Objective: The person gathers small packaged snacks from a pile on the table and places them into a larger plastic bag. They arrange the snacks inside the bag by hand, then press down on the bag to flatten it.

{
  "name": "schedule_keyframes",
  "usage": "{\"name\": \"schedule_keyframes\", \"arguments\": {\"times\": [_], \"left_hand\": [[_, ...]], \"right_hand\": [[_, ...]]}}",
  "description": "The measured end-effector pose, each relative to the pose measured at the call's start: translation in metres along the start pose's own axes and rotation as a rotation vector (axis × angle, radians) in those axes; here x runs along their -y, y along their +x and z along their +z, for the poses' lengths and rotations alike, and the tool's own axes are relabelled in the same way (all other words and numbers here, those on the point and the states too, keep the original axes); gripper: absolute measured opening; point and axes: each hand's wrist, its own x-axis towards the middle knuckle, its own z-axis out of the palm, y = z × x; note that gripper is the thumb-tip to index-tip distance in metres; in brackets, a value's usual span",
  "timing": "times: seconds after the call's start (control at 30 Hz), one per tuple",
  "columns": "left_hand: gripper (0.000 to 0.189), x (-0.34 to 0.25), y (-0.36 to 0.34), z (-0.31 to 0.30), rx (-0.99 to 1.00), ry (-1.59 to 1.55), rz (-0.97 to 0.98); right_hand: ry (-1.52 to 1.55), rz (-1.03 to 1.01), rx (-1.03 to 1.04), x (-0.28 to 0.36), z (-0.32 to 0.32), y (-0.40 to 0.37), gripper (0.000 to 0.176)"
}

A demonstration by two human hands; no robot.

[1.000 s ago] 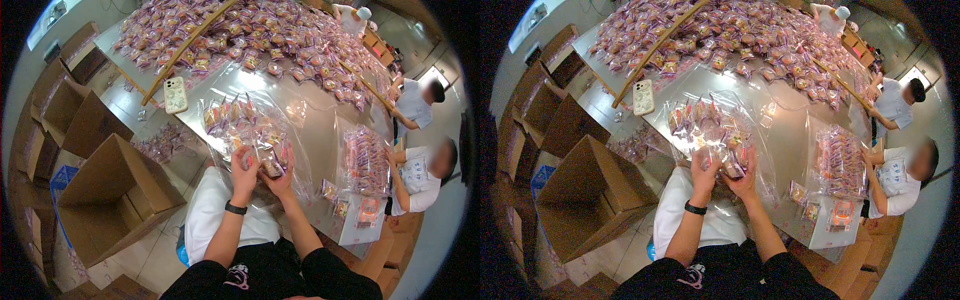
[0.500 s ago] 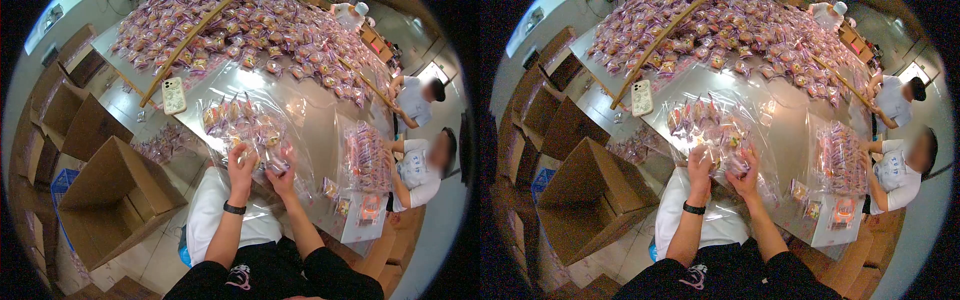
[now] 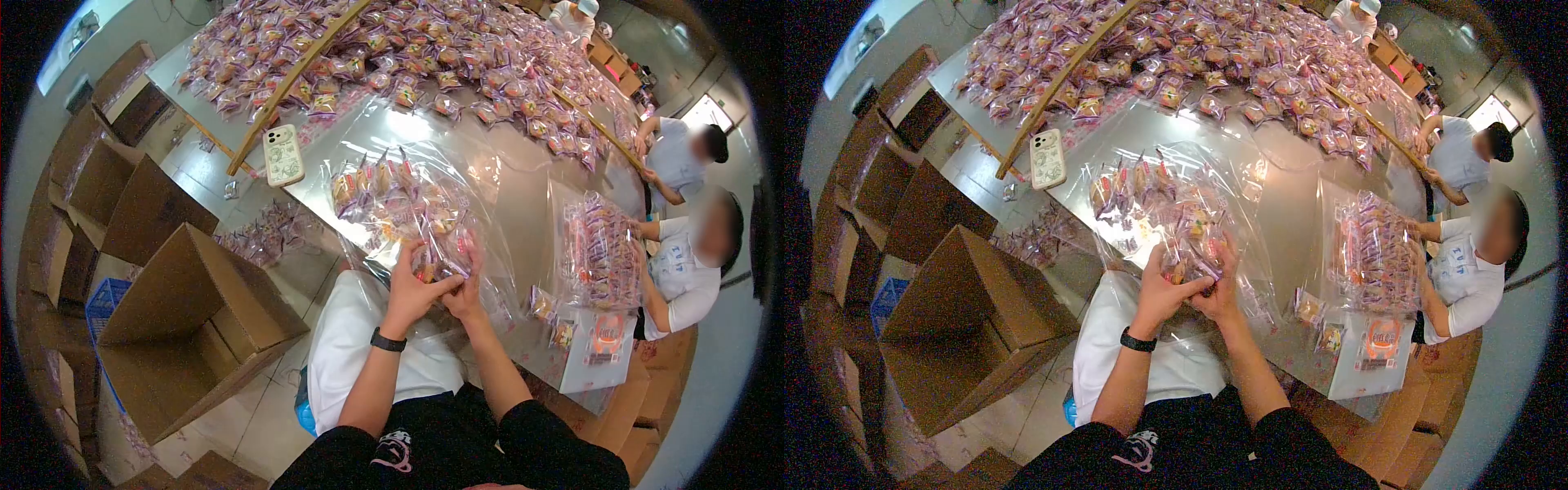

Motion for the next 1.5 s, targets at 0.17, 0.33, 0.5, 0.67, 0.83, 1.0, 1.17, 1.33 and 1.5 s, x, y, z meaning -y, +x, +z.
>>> {"name": "schedule_keyframes", "arguments": {"times": [0.17, 0.33, 0.5, 0.67, 0.83, 1.0, 1.17, 1.33, 1.5], "left_hand": [[0.075, 0.001, 0.001, 0.005, -0.18, -0.083, -0.037], [0.076, 0.0, 0.001, 0.004, -0.192, -0.209, -0.098], [0.088, -0.013, -0.006, 0.018, -0.223, 0.067, 0.011], [0.088, 0.013, -0.002, 0.013, -0.33, -0.038, -0.075], [0.074, 0.009, 0.004, 0.003, -0.259, -0.453, -0.165], [0.086, -0.006, 0.0, 0.001, -0.179, -0.377, -0.108], [0.072, 0.011, 0.005, -0.002, -0.237, -0.452, -0.202], [0.067, 0.016, 0.003, 0.002, -0.305, -0.193, -0.215], [0.069, 0.012, 0.002, -0.001, -0.248, -0.191, -0.259]], "right_hand": [[0.207, 0.132, 0.002, -0.004, -0.007, -0.004, 0.076], [0.338, 0.267, -0.03, -0.014, 0.006, -0.022, 0.073], [0.443, 0.228, -0.062, -0.007, 0.0, -0.015, 0.073], [0.317, 0.16, -0.094, -0.006, 0.001, -0.011, 0.069], [-0.201, -0.032, -0.04, 0.005, -0.003, -0.001, 0.059], [0.087, 0.259, -0.133, -0.009, 0.006, -0.018, 0.06], [0.131, 0.077, -0.095, -0.012, 0.002, -0.013, 0.059], [0.203, 0.116, -0.123, -0.005, 0.006, -0.012, 0.06], [0.053, 0.074, -0.05, 0.001, -0.002, -0.007, 0.067]]}}
